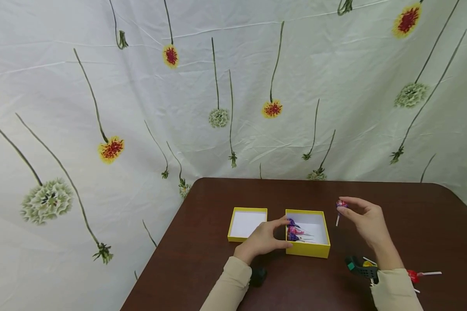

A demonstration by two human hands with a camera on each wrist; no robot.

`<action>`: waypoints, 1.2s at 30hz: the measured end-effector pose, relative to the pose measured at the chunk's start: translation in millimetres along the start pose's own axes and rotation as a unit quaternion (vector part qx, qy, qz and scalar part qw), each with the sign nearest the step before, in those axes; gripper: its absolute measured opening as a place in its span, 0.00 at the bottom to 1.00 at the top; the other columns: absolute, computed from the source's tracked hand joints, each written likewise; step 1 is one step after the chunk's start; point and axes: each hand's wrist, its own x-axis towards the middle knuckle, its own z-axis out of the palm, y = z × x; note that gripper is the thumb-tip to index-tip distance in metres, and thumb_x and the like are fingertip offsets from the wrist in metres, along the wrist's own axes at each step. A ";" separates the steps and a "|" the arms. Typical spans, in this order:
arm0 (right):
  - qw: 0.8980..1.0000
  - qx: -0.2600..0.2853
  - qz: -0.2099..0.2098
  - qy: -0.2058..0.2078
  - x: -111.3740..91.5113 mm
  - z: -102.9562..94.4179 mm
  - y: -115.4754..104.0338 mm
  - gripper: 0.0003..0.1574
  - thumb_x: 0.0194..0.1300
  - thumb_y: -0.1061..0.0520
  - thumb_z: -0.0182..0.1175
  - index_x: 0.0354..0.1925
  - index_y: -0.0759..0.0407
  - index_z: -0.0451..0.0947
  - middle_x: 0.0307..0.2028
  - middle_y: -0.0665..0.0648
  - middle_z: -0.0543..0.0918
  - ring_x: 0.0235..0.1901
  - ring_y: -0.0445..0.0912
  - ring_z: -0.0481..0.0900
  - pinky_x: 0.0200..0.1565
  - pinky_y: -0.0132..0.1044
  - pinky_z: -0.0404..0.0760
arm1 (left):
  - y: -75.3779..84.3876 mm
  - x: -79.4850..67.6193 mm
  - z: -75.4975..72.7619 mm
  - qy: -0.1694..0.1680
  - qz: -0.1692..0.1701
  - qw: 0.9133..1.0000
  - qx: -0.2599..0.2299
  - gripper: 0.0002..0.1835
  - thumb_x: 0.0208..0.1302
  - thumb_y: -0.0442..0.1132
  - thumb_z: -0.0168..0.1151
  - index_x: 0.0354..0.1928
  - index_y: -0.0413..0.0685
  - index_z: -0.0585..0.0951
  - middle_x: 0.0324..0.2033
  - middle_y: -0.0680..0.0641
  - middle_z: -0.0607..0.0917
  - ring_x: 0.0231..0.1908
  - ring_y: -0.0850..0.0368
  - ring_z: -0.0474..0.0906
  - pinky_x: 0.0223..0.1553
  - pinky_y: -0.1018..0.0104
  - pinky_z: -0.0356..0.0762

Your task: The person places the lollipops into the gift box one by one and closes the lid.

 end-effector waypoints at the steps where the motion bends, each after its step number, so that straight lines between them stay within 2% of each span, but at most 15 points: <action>1: 1.000 0.003 -0.002 0.000 0.3 0.9 0.0 0.26 0.69 0.53 0.65 0.59 0.69 0.78 0.39 0.22 0.75 0.43 0.25 0.74 0.41 0.17 0.78 | 0.1 0.0 0.0 0.000 0.000 1.000 0.000 0.36 0.60 0.51 0.72 0.71 0.58 0.73 0.75 0.57 0.64 0.74 0.51 0.64 0.72 0.50 0.65; 7: 0.999 0.023 -0.020 -0.010 1.8 6.3 -1.6 0.27 0.69 0.56 0.65 0.59 0.71 0.77 0.39 0.22 0.78 0.42 0.22 0.76 0.42 0.16 0.78 | 0.1 -0.1 0.2 0.000 0.001 1.000 0.000 0.36 0.60 0.51 0.72 0.70 0.58 0.73 0.75 0.56 0.65 0.74 0.51 0.64 0.72 0.50 0.66; 12: 0.999 0.041 -0.021 -0.020 1.0 13.6 -5.2 0.23 0.68 0.58 0.65 0.57 0.69 0.77 0.39 0.25 0.80 0.39 0.24 0.80 0.42 0.19 0.81 | 0.5 -0.2 -0.1 0.001 0.004 1.000 -0.002 0.36 0.60 0.51 0.72 0.70 0.58 0.73 0.75 0.56 0.65 0.73 0.51 0.64 0.72 0.51 0.66; 16: 0.998 0.058 -0.023 -0.032 0.1 20.5 -7.1 0.20 0.68 0.60 0.65 0.55 0.69 0.78 0.38 0.29 0.82 0.37 0.29 0.81 0.38 0.24 0.83 | 0.9 -0.5 0.1 0.002 0.005 1.000 -0.003 0.36 0.60 0.50 0.73 0.70 0.57 0.73 0.75 0.56 0.65 0.73 0.51 0.64 0.72 0.52 0.66; 20: 0.995 0.081 -0.020 -0.045 0.3 26.7 -8.4 0.22 0.68 0.61 0.64 0.57 0.72 0.77 0.37 0.30 0.83 0.34 0.35 0.81 0.32 0.30 0.84 | 0.0 -0.2 0.8 0.002 0.008 1.000 0.000 0.36 0.59 0.50 0.73 0.70 0.56 0.73 0.75 0.55 0.65 0.73 0.51 0.65 0.71 0.51 0.66; 23: 0.995 0.079 -0.007 -0.054 0.3 30.0 -9.8 0.24 0.69 0.60 0.63 0.59 0.71 0.77 0.37 0.30 0.84 0.32 0.40 0.80 0.30 0.29 0.82 | -0.3 -0.4 1.1 0.002 0.005 1.000 0.001 0.36 0.60 0.50 0.73 0.70 0.56 0.73 0.75 0.56 0.65 0.73 0.51 0.65 0.72 0.51 0.66; 26: 0.996 0.059 0.001 -0.060 0.0 33.4 -11.3 0.23 0.70 0.58 0.63 0.60 0.68 0.78 0.39 0.36 0.85 0.31 0.43 0.78 0.30 0.31 0.82 | -0.4 -0.9 1.3 0.001 0.002 1.000 0.002 0.36 0.60 0.50 0.72 0.70 0.57 0.73 0.75 0.56 0.65 0.73 0.52 0.65 0.72 0.51 0.66; 31: 0.997 0.038 0.006 -0.068 0.1 40.0 -12.4 0.19 0.69 0.56 0.64 0.55 0.64 0.80 0.42 0.45 0.86 0.36 0.39 0.80 0.37 0.33 0.86 | -0.3 -0.6 1.2 0.001 0.003 1.000 0.003 0.36 0.59 0.50 0.73 0.70 0.57 0.73 0.75 0.56 0.65 0.73 0.52 0.65 0.72 0.52 0.66; 36: 0.996 0.037 0.011 -0.083 0.0 47.4 -12.3 0.18 0.70 0.55 0.64 0.53 0.64 0.82 0.44 0.53 0.87 0.37 0.37 0.80 0.38 0.32 0.84 | 0.1 0.4 0.3 0.002 0.004 1.000 0.007 0.36 0.60 0.51 0.72 0.70 0.57 0.73 0.75 0.56 0.66 0.73 0.53 0.65 0.72 0.53 0.66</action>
